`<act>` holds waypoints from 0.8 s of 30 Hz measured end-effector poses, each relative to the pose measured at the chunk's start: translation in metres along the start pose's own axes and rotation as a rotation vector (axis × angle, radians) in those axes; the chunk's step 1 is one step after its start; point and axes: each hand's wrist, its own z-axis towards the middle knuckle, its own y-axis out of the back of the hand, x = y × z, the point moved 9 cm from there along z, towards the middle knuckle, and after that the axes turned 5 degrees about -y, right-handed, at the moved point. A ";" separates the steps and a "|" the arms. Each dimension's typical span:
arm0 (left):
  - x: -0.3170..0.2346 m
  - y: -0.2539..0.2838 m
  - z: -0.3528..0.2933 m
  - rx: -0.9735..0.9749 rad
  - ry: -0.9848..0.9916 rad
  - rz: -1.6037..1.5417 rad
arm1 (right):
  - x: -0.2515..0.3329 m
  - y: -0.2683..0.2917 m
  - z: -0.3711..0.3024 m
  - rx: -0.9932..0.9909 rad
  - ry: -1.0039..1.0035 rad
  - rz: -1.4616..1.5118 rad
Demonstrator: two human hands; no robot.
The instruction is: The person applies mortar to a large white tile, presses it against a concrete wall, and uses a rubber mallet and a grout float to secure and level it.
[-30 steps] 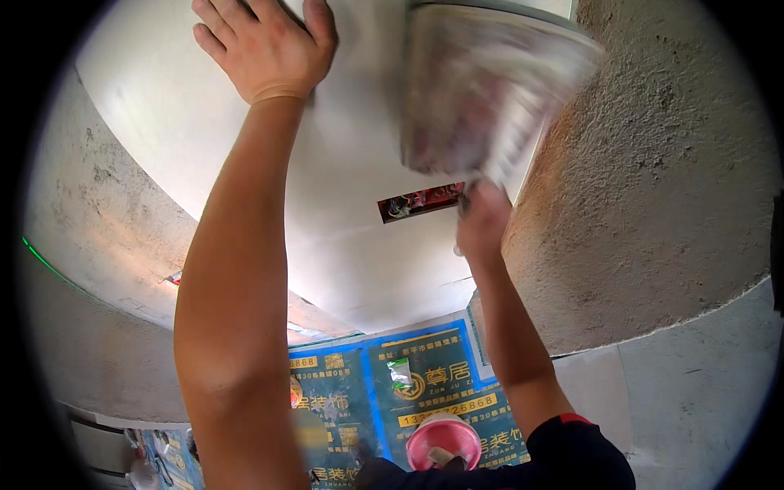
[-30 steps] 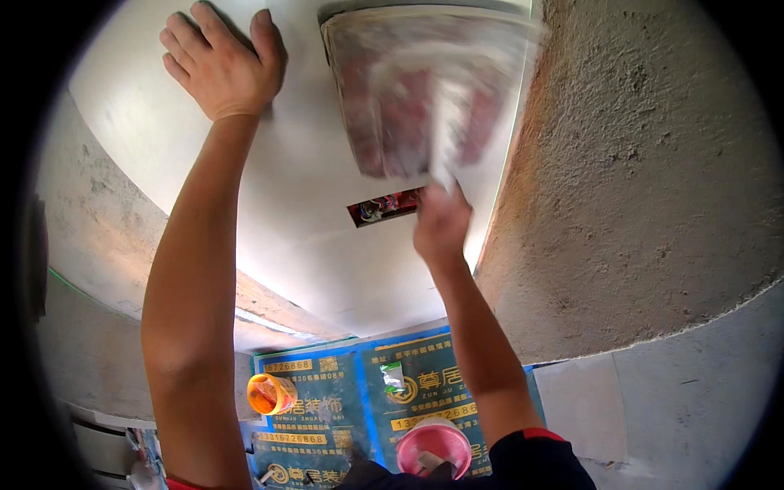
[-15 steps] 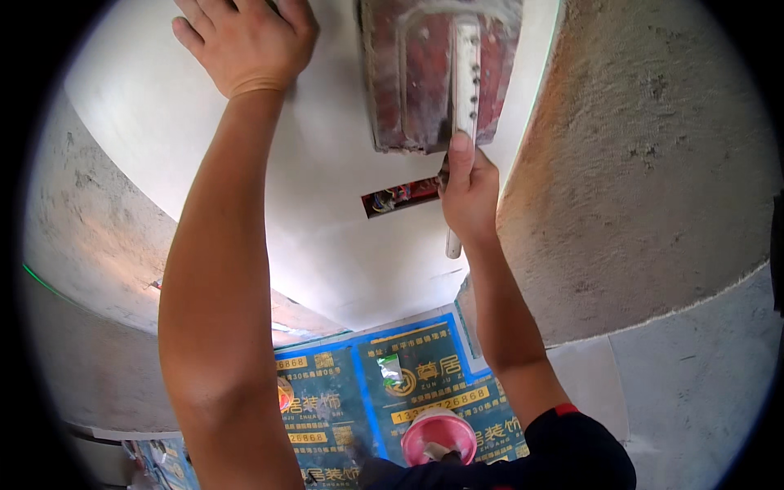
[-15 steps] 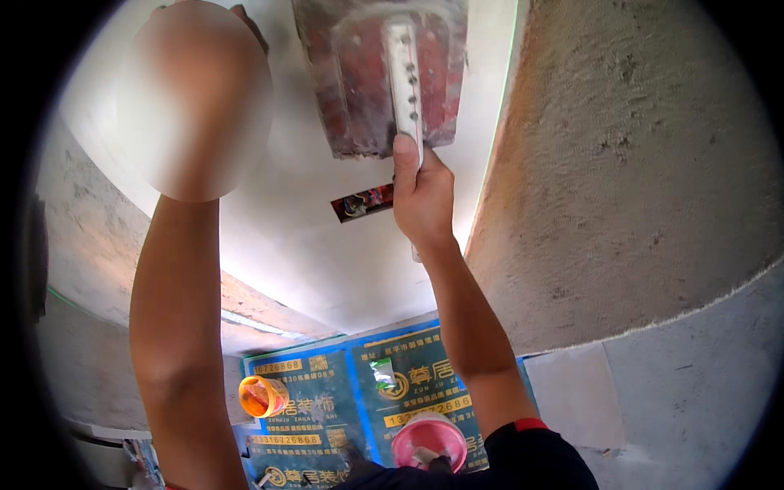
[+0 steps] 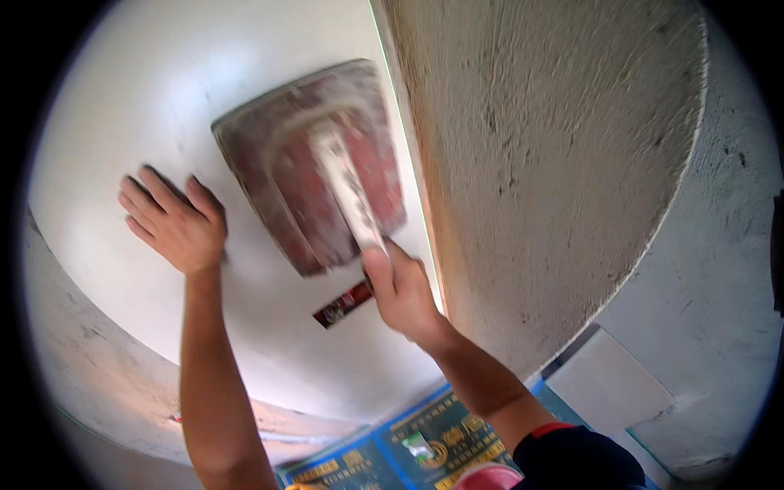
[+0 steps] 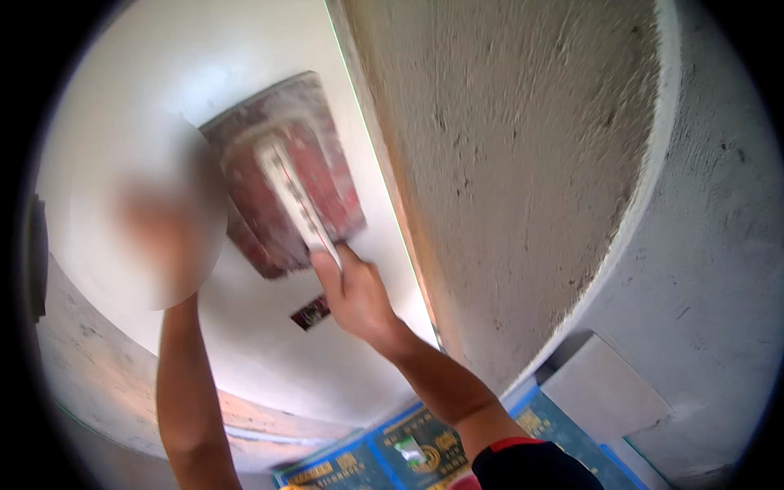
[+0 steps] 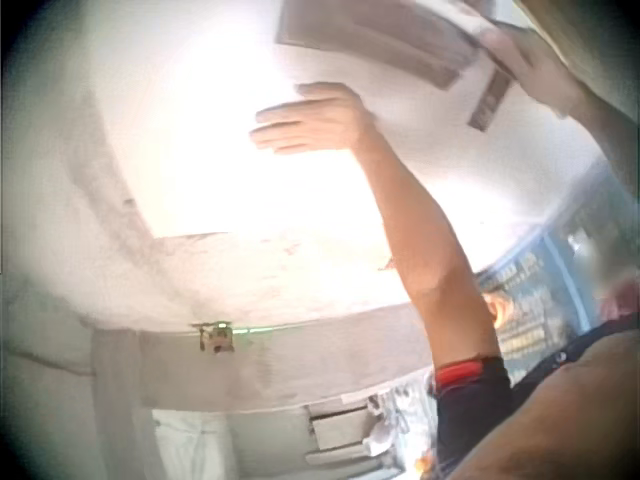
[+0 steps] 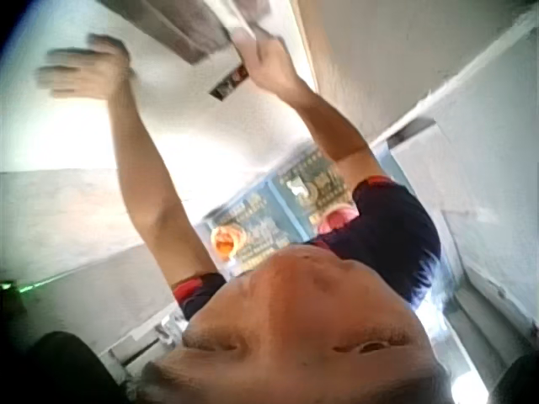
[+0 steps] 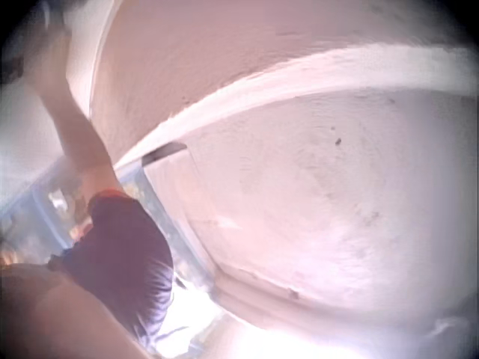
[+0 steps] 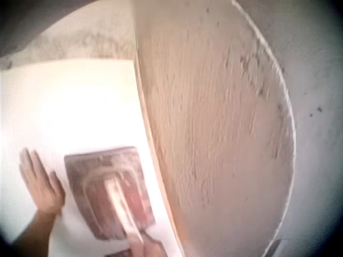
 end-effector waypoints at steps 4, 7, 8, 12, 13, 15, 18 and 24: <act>-0.003 -0.003 0.012 -0.008 0.021 -0.016 | 0.023 0.000 0.026 -0.101 0.168 0.036; 0.017 -0.008 -0.003 0.091 0.049 0.009 | 0.045 -0.034 0.076 0.095 -0.082 -0.150; 0.012 -0.010 -0.012 0.068 0.045 0.020 | 0.052 -0.026 0.077 0.093 -0.059 -0.136; 0.024 -0.024 -0.021 0.178 0.062 -0.019 | 0.084 -0.025 0.060 -0.048 0.177 -0.080; 0.017 -0.027 -0.024 0.216 0.059 -0.064 | 0.084 -0.019 0.058 -0.108 0.222 -0.045; 0.008 -0.025 -0.023 0.228 0.071 -0.091 | 0.080 -0.018 0.076 -0.120 0.137 -0.104; 0.001 -0.026 -0.015 0.237 0.063 -0.126 | 0.108 -0.025 0.131 -0.066 0.118 -0.200; 0.024 -0.028 -0.013 0.285 0.116 -0.113 | 0.153 -0.012 0.086 -0.104 0.244 -0.039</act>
